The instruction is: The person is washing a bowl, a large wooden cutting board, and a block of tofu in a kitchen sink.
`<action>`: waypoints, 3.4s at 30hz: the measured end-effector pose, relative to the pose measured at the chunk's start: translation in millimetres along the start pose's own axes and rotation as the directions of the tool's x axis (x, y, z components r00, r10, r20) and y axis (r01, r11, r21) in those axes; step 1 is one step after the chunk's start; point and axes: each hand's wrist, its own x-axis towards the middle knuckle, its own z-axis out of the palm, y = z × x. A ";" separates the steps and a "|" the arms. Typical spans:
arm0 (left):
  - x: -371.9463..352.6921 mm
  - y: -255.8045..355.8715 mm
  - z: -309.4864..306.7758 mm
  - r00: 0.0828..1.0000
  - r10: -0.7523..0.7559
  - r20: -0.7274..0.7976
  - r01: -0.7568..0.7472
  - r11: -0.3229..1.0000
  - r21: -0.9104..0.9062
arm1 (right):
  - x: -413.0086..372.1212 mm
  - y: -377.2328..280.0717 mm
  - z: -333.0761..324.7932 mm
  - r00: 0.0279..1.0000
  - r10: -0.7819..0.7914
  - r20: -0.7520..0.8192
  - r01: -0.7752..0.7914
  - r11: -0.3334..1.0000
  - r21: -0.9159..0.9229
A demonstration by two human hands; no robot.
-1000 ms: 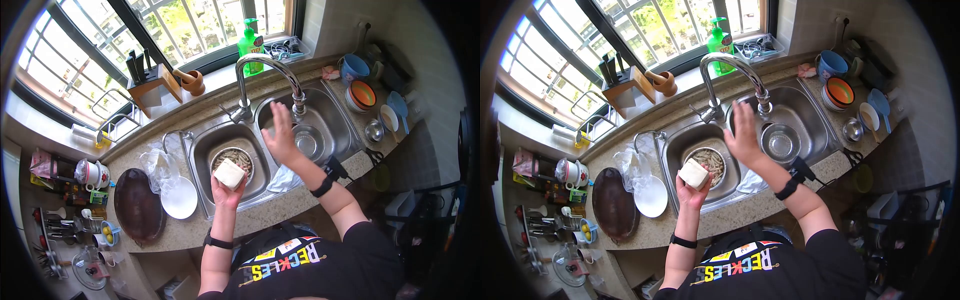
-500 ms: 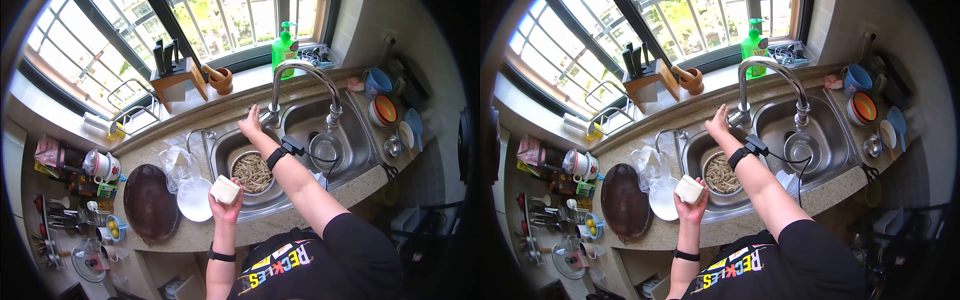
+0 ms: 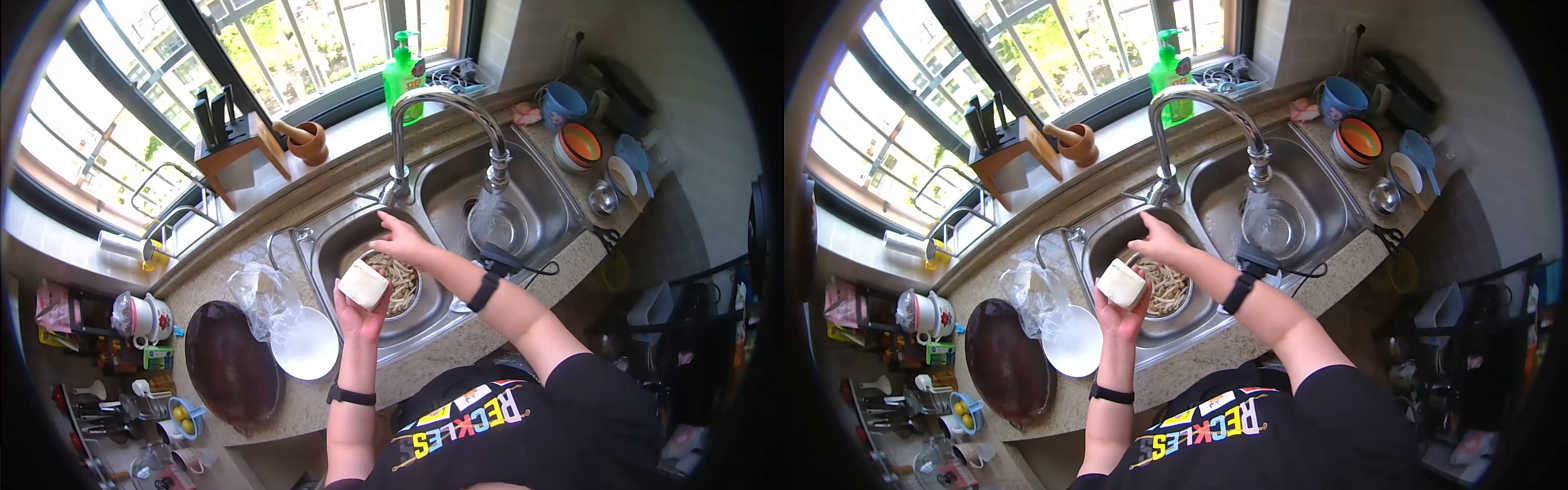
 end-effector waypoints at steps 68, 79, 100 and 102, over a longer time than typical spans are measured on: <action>185.0 -252.8 86.7 0.998 0.039 0.046 -0.037 0.998 -0.058 | -36.3 46.9 -278.3 0.929 0.008 0.370 -0.339 0.418 0.843; 138.7 -212.6 33.7 0.988 -0.149 0.041 0.149 0.989 0.006 | -73.8 41.4 -230.9 0.959 0.234 0.160 -0.271 0.594 0.757; 4.8 -53.0 -93.7 0.936 -0.193 -0.293 0.227 0.970 0.085 | 161.4 21.1 32.4 0.911 0.389 0.138 -0.401 0.912 0.082; 0.7 -52.6 -99.7 0.939 -0.207 -0.273 0.225 0.974 0.033 | 167.0 9.9 27.1 0.948 0.316 0.026 -0.309 0.903 0.298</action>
